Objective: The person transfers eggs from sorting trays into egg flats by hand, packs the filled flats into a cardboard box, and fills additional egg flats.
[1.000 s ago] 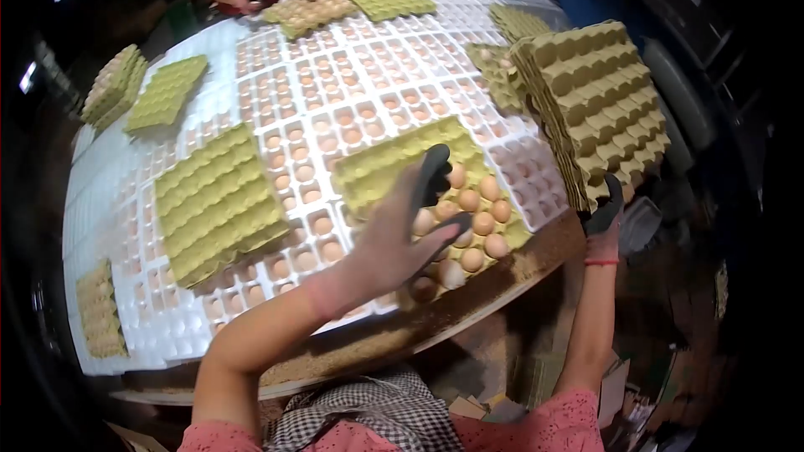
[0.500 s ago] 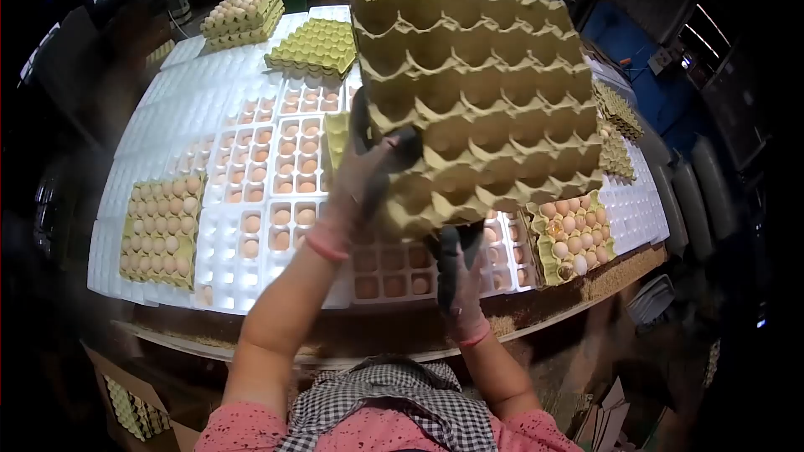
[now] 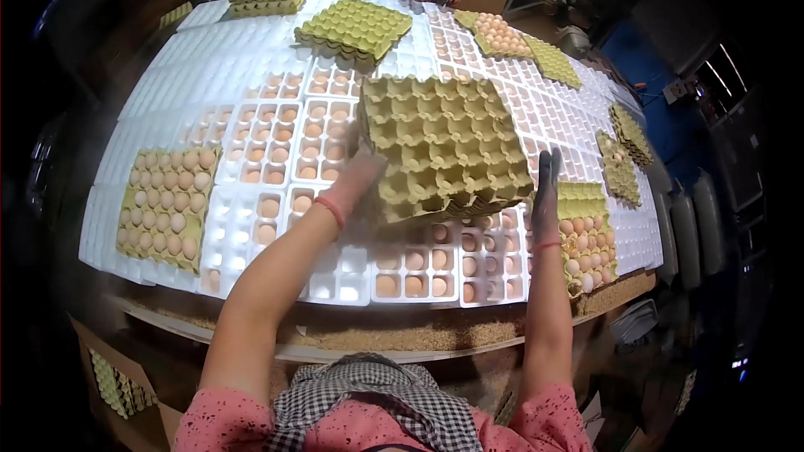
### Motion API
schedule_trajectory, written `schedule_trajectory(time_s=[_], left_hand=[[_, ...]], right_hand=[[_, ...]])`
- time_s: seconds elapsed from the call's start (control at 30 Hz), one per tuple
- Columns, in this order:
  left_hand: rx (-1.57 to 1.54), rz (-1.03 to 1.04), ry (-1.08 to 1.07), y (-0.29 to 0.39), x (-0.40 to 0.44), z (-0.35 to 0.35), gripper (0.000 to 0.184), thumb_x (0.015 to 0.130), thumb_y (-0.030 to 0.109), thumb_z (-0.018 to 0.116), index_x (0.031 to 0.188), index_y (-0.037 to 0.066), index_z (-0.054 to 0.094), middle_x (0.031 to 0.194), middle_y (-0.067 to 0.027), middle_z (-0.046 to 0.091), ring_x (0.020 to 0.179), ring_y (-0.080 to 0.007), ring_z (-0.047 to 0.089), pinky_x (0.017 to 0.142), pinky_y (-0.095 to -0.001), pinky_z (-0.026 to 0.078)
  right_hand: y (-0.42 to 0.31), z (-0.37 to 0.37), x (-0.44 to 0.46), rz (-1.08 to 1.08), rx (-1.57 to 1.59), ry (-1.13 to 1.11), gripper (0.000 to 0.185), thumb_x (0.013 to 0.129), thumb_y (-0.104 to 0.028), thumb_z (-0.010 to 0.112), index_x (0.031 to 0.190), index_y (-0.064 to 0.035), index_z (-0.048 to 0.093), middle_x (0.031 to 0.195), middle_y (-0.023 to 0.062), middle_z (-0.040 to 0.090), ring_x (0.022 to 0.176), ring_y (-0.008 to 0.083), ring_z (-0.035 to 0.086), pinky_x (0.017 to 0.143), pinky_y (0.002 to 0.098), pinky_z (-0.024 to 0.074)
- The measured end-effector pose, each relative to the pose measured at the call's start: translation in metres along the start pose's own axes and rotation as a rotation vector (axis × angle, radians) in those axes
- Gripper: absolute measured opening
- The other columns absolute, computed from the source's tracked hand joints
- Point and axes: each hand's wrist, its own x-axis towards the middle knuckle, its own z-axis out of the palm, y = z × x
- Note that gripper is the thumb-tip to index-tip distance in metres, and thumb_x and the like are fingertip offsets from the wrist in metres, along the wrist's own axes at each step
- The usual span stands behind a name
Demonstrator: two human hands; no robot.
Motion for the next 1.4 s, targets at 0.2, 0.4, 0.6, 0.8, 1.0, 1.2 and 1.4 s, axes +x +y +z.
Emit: schedule_trajectory(time_s=[0.2, 0.4, 0.6, 0.8, 1.0, 1.2, 1.4], left_hand=[[-0.125, 0.089, -0.105, 0.006, -0.032, 0.01, 0.051, 0.082, 0.015, 0.059, 0.129, -0.003, 0.047, 0.112, -0.0234, 0.056, 0.108, -0.0339, 0.054, 0.09, -0.0391, 0.045], [-0.061, 0.176, -0.23, -0.06, -0.007, 0.014, 0.062, 0.084, 0.009, 0.064, 0.14, 0.006, 0.038, 0.132, -0.025, 0.048, 0.124, -0.0368, 0.048, 0.104, -0.0391, 0.041], [0.774, 0.74, 0.169, 0.001, 0.035, 0.036, 0.072, 0.09, -0.002, 0.05, 0.154, 0.025, 0.029, 0.144, -0.0309, 0.041, 0.133, -0.0437, 0.044, 0.106, -0.0423, 0.042], [0.357, 0.563, 0.286, 0.098, -0.102, -0.001, 0.058, 0.093, 0.013, 0.063, 0.145, 0.005, 0.039, 0.151, -0.0238, 0.035, 0.141, -0.0389, 0.034, 0.115, -0.0435, 0.032], [0.286, 0.223, 0.653, 0.053, -0.267, -0.212, 0.044, 0.098, 0.007, 0.057, 0.14, 0.0, 0.047, 0.139, -0.0086, 0.052, 0.129, -0.017, 0.048, 0.109, -0.0308, 0.038], [0.303, 0.243, 0.758, 0.01, -0.345, -0.378, 0.04, 0.098, 0.005, 0.049, 0.138, -0.001, 0.047, 0.133, -0.0121, 0.054, 0.125, -0.0192, 0.052, 0.104, -0.0307, 0.044], [1.295, 0.463, 0.014, -0.004, -0.317, -0.383, 0.055, 0.081, 0.023, 0.07, 0.132, 0.009, 0.053, 0.126, -0.0177, 0.051, 0.118, -0.0379, 0.048, 0.106, -0.05, 0.036]], right_hand=[[0.069, 0.009, 0.007, 0.489, 0.231, -0.388, 0.041, 0.09, -0.019, 0.065, 0.124, 0.0032, 0.058, 0.126, 0.0145, 0.061, 0.119, 0.0255, 0.057, 0.102, 0.0328, 0.0435], [0.122, -0.007, 0.004, -0.001, -0.137, -0.533, 0.038, 0.074, 0.003, 0.076, 0.11, 0.003, 0.065, 0.106, 0.0178, 0.069, 0.098, 0.0228, 0.066, 0.088, 0.035, 0.0518], [0.17, -0.019, 0.005, 0.442, 0.658, -0.386, 0.031, 0.097, -0.012, 0.054, 0.126, -0.002, 0.057, 0.124, 0.0089, 0.059, 0.112, 0.0194, 0.059, 0.089, 0.0378, 0.0551], [0.154, 0.008, 0.015, 0.411, 0.439, -0.109, 0.054, 0.098, -0.017, 0.054, 0.147, -0.0019, 0.038, 0.138, 0.0101, 0.051, 0.123, 0.0217, 0.05, 0.101, 0.0313, 0.0416], [-0.031, 0.104, -0.067, -0.162, 0.319, -0.085, 0.052, 0.097, -0.004, 0.053, 0.147, -0.0009, 0.039, 0.149, 0.0135, 0.043, 0.135, 0.0253, 0.043, 0.111, 0.0362, 0.0338], [-0.275, 0.321, -0.225, -0.491, 0.068, -0.739, 0.039, 0.076, -0.011, 0.074, 0.115, -0.0111, 0.068, 0.108, 0.0111, 0.063, 0.099, 0.0294, 0.06, 0.083, 0.0411, 0.0495], [-0.313, 0.42, -0.256, -0.625, -0.401, -0.696, 0.05, 0.077, -0.02, 0.076, 0.125, -0.0147, 0.062, 0.118, 0.0131, 0.06, 0.109, 0.0314, 0.058, 0.09, 0.0442, 0.0486]])
